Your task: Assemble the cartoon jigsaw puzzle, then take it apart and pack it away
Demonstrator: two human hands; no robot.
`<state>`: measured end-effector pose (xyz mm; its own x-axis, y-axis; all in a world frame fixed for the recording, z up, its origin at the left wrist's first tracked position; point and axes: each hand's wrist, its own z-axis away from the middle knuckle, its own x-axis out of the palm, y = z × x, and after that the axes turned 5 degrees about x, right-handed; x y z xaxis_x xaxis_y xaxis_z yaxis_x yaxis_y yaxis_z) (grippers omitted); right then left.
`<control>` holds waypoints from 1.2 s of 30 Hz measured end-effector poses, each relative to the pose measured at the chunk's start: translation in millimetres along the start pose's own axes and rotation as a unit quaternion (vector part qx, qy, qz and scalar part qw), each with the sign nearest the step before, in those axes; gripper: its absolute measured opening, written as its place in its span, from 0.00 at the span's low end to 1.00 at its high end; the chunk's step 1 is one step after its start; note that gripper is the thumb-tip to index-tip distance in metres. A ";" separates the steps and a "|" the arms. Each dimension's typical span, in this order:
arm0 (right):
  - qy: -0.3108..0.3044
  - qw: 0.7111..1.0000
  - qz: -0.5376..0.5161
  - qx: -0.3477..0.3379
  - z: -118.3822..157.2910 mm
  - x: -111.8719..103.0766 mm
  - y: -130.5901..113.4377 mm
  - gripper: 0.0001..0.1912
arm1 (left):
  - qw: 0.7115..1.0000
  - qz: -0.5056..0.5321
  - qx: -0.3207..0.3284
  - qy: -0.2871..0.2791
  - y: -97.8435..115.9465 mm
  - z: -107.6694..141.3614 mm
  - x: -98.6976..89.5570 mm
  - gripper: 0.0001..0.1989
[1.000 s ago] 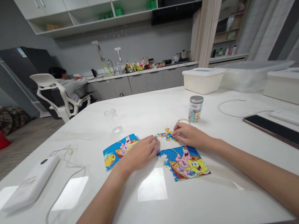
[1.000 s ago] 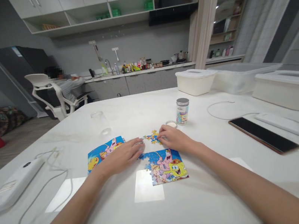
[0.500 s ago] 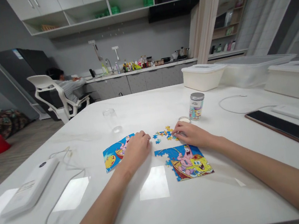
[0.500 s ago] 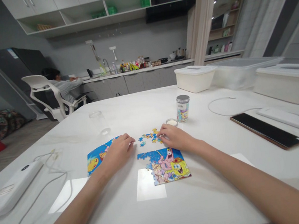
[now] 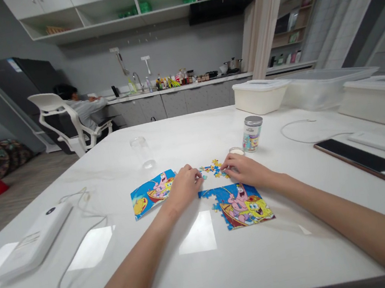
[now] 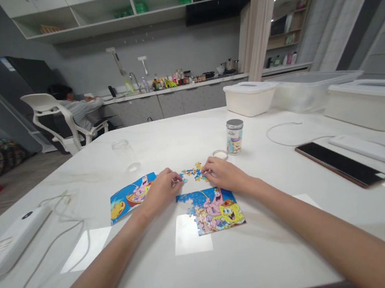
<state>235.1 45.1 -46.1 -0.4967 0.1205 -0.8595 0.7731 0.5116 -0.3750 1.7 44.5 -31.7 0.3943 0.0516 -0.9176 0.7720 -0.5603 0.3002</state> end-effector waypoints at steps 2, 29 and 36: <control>0.001 1.000 -0.001 0.000 0.2 0.3 -0.9 0.10 | 1.000 0.020 0.003 0.004 -2.2 -0.5 0.4 0.06; -0.002 1.000 0.005 -0.029 1.7 -1.7 -3.9 0.10 | 0.915 0.335 -0.071 -0.211 -7.9 17.8 -43.7 0.09; -0.012 0.999 0.008 -0.031 2.6 -2.3 -7.0 0.10 | 0.921 0.322 -0.058 -0.212 -9.4 19.0 -36.4 0.10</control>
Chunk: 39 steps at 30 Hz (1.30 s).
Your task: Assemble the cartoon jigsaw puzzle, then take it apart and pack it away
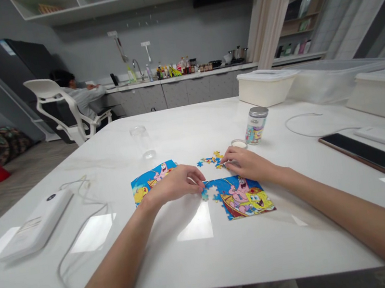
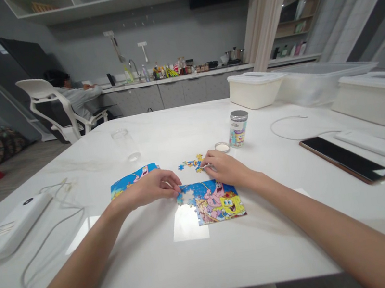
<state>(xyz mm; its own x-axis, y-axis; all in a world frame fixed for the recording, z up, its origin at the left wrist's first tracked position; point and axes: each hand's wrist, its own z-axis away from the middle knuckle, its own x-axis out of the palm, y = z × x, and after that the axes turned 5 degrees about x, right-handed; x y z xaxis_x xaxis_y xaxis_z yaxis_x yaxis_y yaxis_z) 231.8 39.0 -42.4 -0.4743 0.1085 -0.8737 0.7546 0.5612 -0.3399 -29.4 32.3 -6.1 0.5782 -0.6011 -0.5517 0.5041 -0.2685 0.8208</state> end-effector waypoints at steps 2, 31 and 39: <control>0.001 1.000 0.000 0.000 -0.2 -0.3 -0.7 0.09 | 1.000 -0.006 0.007 0.004 -0.5 -0.1 0.6 0.10; -0.072 0.983 -0.038 -0.162 9.1 2.5 -51.9 0.16 | 0.893 -0.402 0.135 0.151 18.6 62.5 28.8 0.12; -0.088 0.982 -0.065 -0.154 9.5 3.8 -46.6 0.17 | 0.880 -0.410 0.170 0.172 7.1 80.1 72.0 0.15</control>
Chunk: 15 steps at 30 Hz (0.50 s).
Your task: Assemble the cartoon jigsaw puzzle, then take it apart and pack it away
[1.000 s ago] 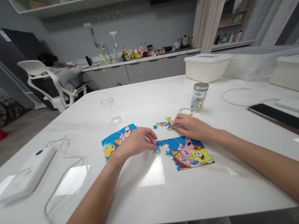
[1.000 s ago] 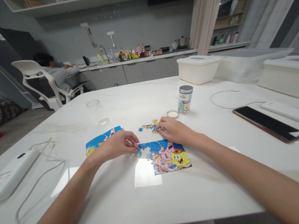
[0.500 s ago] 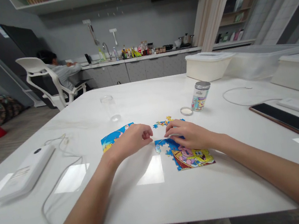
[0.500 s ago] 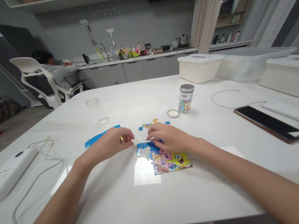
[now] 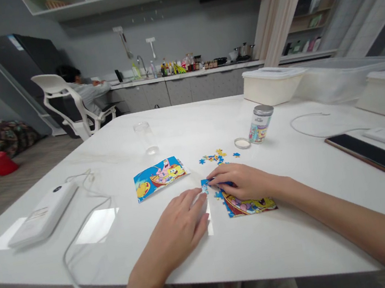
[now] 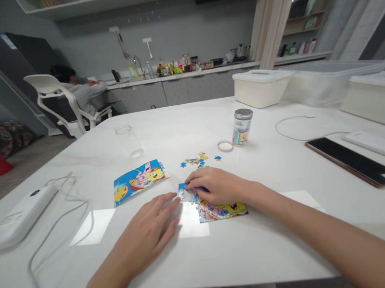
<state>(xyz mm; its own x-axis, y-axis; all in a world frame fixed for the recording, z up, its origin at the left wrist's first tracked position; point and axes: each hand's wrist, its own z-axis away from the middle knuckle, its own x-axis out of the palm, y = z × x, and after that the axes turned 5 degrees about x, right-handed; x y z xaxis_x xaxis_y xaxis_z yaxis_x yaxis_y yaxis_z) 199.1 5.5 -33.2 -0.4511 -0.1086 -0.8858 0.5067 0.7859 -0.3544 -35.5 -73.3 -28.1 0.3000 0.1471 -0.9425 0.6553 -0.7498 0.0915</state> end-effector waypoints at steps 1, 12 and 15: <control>-0.003 1.000 -0.003 0.002 0.2 -0.2 0.3 0.17 | 1.000 0.003 -0.002 -0.007 -0.7 0.5 0.6 0.15; -0.026 1.000 -0.010 -0.009 -0.5 -3.3 1.1 0.17 | 0.999 -0.002 -0.015 -0.041 -1.5 2.2 6.4 0.19; -0.029 0.999 -0.006 -0.014 -0.4 -3.7 1.3 0.17 | 0.999 0.004 -0.023 -0.037 -0.8 0.9 4.9 0.19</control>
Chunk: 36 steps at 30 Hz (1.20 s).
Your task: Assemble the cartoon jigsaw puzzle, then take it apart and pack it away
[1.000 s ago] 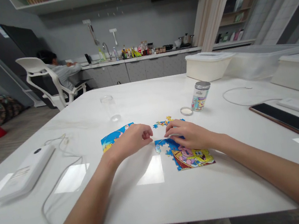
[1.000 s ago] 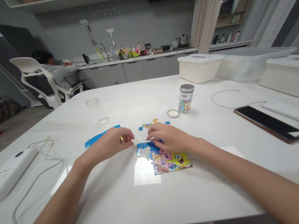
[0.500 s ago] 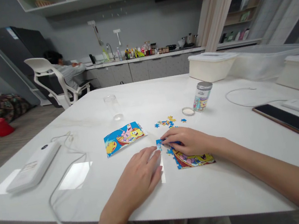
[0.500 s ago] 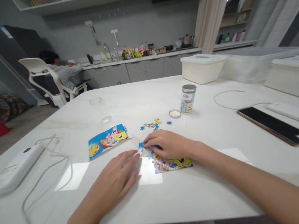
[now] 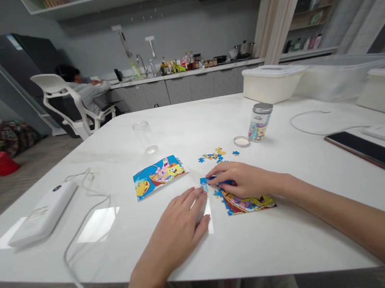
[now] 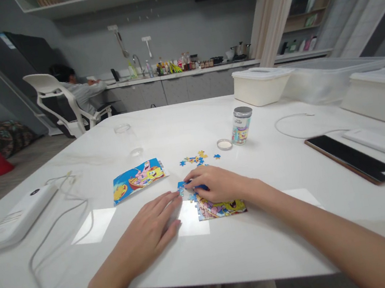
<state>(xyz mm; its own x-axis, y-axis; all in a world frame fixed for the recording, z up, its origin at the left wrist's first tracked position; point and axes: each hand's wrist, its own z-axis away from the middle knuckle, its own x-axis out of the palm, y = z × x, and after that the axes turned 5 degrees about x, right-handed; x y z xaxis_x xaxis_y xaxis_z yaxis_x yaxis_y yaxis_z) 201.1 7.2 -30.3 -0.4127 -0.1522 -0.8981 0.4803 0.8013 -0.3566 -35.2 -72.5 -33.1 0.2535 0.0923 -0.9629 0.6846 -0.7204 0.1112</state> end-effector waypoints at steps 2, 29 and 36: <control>-0.002 1.000 0.001 0.001 0.1 -0.2 0.0 0.17 | 1.000 -0.002 0.000 0.000 0.2 -0.4 -0.2 0.19; -0.014 1.000 0.013 0.001 -0.5 -3.1 -3.5 0.16 | 0.983 0.026 -0.172 0.066 -3.9 -34.4 0.6 0.05; -0.007 1.000 0.016 -0.005 -0.5 -1.4 -2.2 0.16 | 0.978 0.061 -0.178 0.088 -4.4 -46.6 12.1 0.03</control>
<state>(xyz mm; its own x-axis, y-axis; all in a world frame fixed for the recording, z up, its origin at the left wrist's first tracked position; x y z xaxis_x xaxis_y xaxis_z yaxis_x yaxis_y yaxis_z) 200.2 6.0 -28.1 -0.3858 -0.1337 -0.9128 0.4860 0.8115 -0.3243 -3.4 -36.2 -33.7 0.4397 0.1602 -0.8837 0.8291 -0.4507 0.3309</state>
